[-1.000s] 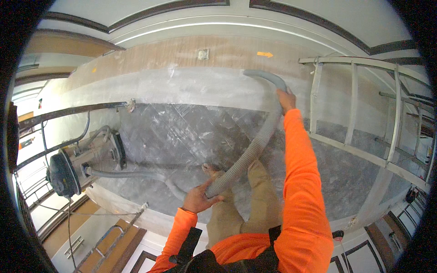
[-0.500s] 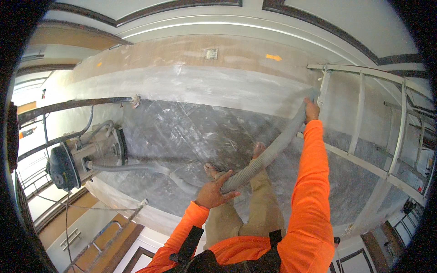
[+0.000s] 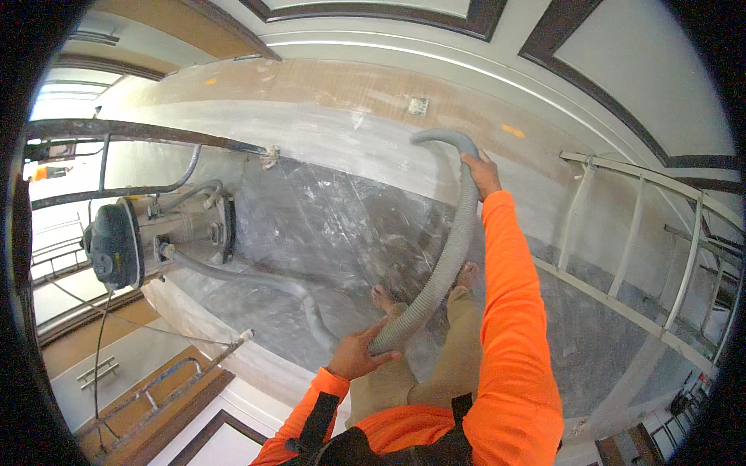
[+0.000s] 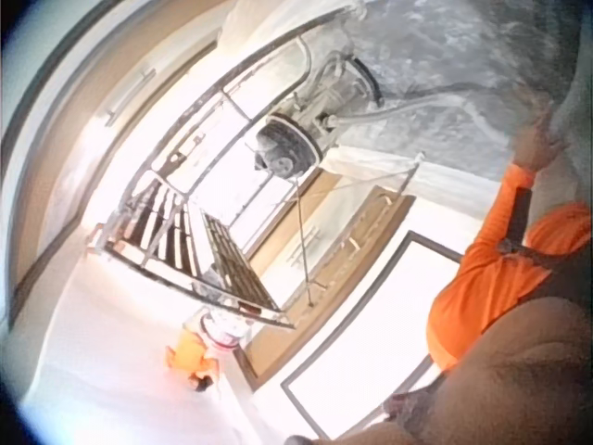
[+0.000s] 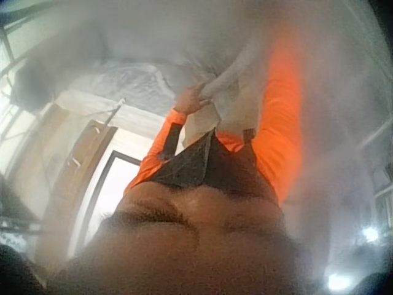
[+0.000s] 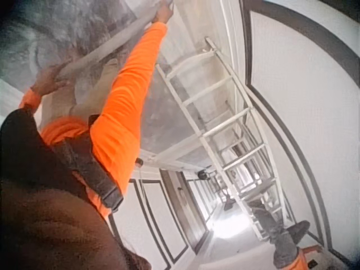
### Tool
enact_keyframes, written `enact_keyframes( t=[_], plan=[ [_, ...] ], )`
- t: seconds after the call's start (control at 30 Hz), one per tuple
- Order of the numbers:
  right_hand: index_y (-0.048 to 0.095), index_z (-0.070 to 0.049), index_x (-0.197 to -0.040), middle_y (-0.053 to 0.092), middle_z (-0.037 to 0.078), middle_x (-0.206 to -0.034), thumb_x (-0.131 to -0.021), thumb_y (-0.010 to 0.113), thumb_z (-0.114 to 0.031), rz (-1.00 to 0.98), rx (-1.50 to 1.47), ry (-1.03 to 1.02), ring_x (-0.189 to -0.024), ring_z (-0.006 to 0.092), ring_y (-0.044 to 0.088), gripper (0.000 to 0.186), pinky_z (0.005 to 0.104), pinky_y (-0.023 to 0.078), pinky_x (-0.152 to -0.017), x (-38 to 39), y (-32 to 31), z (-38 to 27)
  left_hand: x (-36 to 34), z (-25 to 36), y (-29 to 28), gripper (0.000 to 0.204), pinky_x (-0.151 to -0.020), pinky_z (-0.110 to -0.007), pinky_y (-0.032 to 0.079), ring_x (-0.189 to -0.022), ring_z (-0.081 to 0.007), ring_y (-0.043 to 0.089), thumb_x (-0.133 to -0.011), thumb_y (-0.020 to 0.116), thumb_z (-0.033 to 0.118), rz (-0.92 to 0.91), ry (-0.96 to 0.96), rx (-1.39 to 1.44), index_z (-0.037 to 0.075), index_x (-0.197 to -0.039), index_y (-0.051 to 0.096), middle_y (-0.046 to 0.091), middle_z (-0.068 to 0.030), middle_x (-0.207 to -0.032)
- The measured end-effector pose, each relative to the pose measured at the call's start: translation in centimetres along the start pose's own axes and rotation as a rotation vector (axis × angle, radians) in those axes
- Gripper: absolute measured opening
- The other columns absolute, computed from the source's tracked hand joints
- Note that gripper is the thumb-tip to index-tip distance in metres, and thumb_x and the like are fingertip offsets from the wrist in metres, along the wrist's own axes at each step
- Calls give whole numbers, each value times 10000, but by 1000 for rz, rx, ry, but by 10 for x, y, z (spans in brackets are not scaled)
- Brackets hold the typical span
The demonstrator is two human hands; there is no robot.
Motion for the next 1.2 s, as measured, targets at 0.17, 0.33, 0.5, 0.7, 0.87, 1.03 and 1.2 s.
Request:
enact_keyframes(
  t=[0.17, 0.33, 0.5, 0.7, 0.87, 1.03, 1.2],
  plan=[
    [527, -123, -1396, 632, 105, -842, -897, 675, -269, -81, 38, -32, -543, 178, 573, 540, 321, 505, -488, -37, 54, -15, -11, 0, -37, 891, -792, -450, 543, -917, -400, 689, -742, 785, 574, 151, 55, -21, 55, -1407, 498, 695, -223, -1033],
    [560, -35, -1340, 662, 80, -953, -882, 683, -192, -5, 34, 18, -764, 190, 613, 499, 352, 512, -681, -86, 9, -13, -61, 13, -35, 837, -801, -451, 544, -940, -392, 685, -741, 794, 541, 161, -4, 33, 145, -1416, 498, 697, -197, -1084],
    [611, -74, -1244, 618, 76, -832, -895, 679, -247, 165, 50, 9, -628, 173, 586, 395, 332, 516, -520, -112, -116, -31, -112, 65, -10, 888, -828, -463, 534, -951, -399, 682, -748, 766, 591, 78, -21, -36, 154, -1456, 456, 694, -217, -1057],
    [611, -63, -1195, 617, 93, -836, -875, 679, -253, 321, 73, 161, -598, 212, 592, 379, 357, 517, -518, -114, -283, -30, -152, 130, 17, 900, -793, -462, 537, -896, -396, 696, -791, 697, 641, -1, 131, -30, 106, -1466, 437, 697, -239, -954],
    [574, 28, -1278, 636, 118, -914, -877, 659, -267, 454, 88, 134, -686, 229, 606, 505, 374, 512, -586, -111, -356, -33, -176, 165, 17, 875, -1002, -546, 406, -1043, -434, 645, -803, 711, 600, -153, -14, 22, 121, -1477, 427, 690, -252, -1025],
    [465, 18, -1418, 633, 170, -1122, -866, 672, -297, 450, 63, -6, -880, 272, 644, 668, 408, 535, -707, -143, -389, -4, -190, 181, 13, 867, -1052, -729, 102, -1015, -411, 664, -803, 704, 611, -95, -3, -31, 130, -1472, 435, 699, -229, -996],
    [486, -17, -1409, 627, 118, -1084, -849, 701, -288, 331, 85, -69, -844, 241, 612, 658, 377, 517, -699, -187, -314, -35, -194, 162, 13, 878, -1042, -634, 295, -985, -416, 676, -776, 745, 591, 50, 49, 29, 130, -1461, 448, 687, -236, -1055]
  ],
)
Point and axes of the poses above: each hand's wrist, its own x-axis away from the middle knuckle, its own y-axis out of the palm, z = x × y, the point moved 10 cm from there along -x, towards the middle knuckle
